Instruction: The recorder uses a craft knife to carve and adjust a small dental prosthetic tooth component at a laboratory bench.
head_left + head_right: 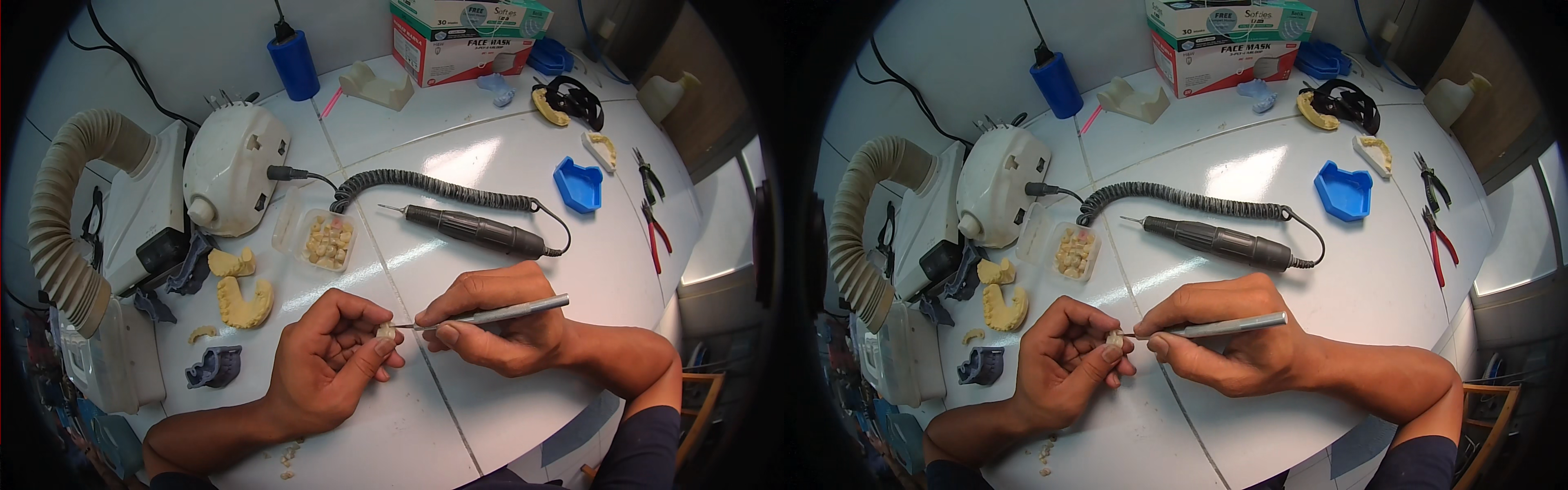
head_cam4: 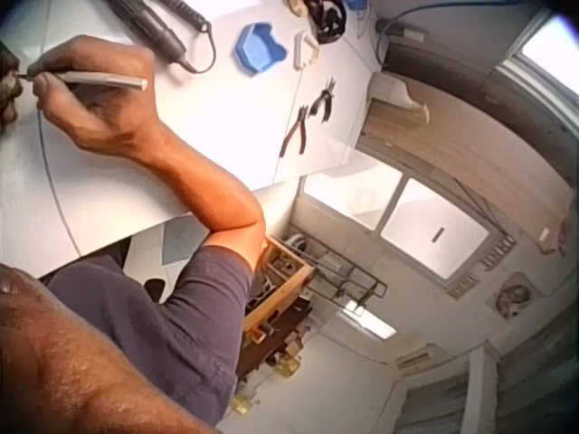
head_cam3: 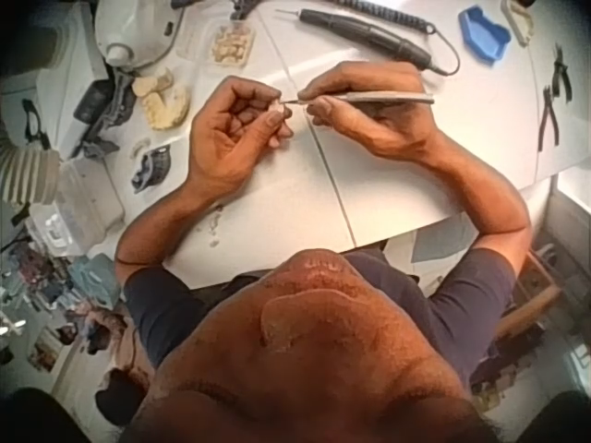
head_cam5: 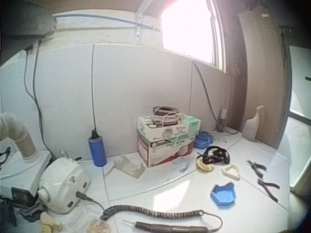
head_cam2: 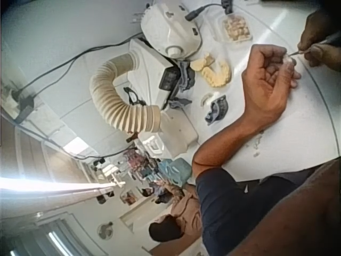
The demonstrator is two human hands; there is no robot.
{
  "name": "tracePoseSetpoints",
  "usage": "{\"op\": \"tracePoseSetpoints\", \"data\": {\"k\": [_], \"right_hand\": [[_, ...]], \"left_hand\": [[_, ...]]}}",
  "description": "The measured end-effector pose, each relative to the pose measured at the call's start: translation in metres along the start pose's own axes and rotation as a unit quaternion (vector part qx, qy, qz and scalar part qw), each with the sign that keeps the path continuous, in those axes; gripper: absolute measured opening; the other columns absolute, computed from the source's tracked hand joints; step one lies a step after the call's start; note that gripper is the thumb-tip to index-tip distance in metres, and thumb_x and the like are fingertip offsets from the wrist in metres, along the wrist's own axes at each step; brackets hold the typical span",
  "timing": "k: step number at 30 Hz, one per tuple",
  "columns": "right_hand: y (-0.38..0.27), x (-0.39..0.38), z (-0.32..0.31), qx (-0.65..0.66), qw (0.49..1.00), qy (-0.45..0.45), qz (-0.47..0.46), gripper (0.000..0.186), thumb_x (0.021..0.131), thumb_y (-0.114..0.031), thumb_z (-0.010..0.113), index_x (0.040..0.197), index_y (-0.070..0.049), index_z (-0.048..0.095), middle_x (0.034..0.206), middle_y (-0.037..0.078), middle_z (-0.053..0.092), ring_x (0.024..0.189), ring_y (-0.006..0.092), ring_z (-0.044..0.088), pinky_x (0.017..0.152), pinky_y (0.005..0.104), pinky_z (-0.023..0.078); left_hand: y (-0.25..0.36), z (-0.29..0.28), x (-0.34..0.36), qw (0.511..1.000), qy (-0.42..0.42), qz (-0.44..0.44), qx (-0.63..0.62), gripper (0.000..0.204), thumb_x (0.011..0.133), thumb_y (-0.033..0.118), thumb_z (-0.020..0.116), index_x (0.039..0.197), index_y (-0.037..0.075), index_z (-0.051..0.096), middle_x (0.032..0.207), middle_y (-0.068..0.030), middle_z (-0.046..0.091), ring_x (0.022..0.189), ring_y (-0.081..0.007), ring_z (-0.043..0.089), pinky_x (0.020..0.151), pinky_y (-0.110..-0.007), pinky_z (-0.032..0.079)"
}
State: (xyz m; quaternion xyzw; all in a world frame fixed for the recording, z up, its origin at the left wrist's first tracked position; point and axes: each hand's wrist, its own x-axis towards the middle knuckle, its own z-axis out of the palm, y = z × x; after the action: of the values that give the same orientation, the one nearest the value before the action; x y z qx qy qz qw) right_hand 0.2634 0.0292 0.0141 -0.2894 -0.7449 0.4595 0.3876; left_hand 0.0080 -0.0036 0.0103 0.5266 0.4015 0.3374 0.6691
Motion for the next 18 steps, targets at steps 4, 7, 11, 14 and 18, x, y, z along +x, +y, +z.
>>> {"op": "tracePoseSetpoints", "data": {"k": [4, 7, 11, 14, 18], "right_hand": [[-0.0016, -0.0005, 0.0004, 0.035, 0.999, 0.008, 0.027, 0.017, 0.096, -0.009, 0.072, 0.102, 0.006, 0.077, 0.079, 0.013, 0.078, 0.067, 0.0187, 0.076, 0.057, 0.0274, 0.056], [-0.0026, -0.0007, 0.0, 0.05, 0.998, 0.007, 0.034, 0.018, 0.098, -0.011, 0.073, 0.102, 0.006, 0.077, 0.079, 0.012, 0.078, 0.069, 0.018, 0.077, 0.058, 0.026, 0.056], [-0.0017, 0.0003, 0.0009, 0.041, 0.999, 0.01, 0.031, 0.015, 0.095, -0.006, 0.073, 0.103, 0.006, 0.077, 0.079, 0.013, 0.077, 0.067, 0.0192, 0.075, 0.058, 0.028, 0.055], [0.0013, 0.0023, 0.0006, -0.019, 0.999, 0.005, -0.03, 0.015, 0.09, -0.001, 0.073, 0.103, 0.007, 0.076, 0.082, 0.015, 0.075, 0.068, 0.0216, 0.072, 0.06, 0.0308, 0.053], [0.0009, 0.0038, 0.001, -0.029, 0.998, 0.017, -0.061, 0.018, 0.087, 0.003, 0.072, 0.104, 0.007, 0.075, 0.086, 0.017, 0.073, 0.072, 0.0241, 0.069, 0.063, 0.0327, 0.052]], "left_hand": [[-0.0007, 0.0007, -0.0007, 1.0, 0.002, -0.003, -0.01, 0.022, 0.105, -0.005, 0.061, 0.122, -0.001, 0.049, 0.114, -0.0167, 0.069, 0.1, -0.02, 0.076, 0.075, -0.025, 0.062], [-0.0035, -0.0008, -0.0013, 1.0, -0.003, 0.019, -0.005, 0.021, 0.104, -0.006, 0.061, 0.12, 0.0, 0.049, 0.116, -0.0168, 0.068, 0.103, -0.0217, 0.076, 0.076, -0.026, 0.062], [-0.0033, -0.0001, -0.0013, 1.0, 0.001, 0.022, -0.003, 0.02, 0.105, -0.004, 0.062, 0.121, -0.002, 0.05, 0.116, -0.0171, 0.069, 0.105, -0.0218, 0.076, 0.077, -0.025, 0.062], [-0.0028, 0.0, -0.0002, 1.0, 0.005, 0.013, -0.014, 0.02, 0.105, -0.004, 0.061, 0.12, 0.0, 0.049, 0.116, -0.0176, 0.069, 0.102, -0.0216, 0.076, 0.076, -0.025, 0.062], [-0.0028, -0.0008, 0.0002, 1.0, 0.009, 0.008, -0.02, 0.02, 0.106, -0.004, 0.061, 0.121, -0.001, 0.048, 0.115, -0.0186, 0.07, 0.101, -0.0213, 0.076, 0.076, -0.025, 0.062]]}}
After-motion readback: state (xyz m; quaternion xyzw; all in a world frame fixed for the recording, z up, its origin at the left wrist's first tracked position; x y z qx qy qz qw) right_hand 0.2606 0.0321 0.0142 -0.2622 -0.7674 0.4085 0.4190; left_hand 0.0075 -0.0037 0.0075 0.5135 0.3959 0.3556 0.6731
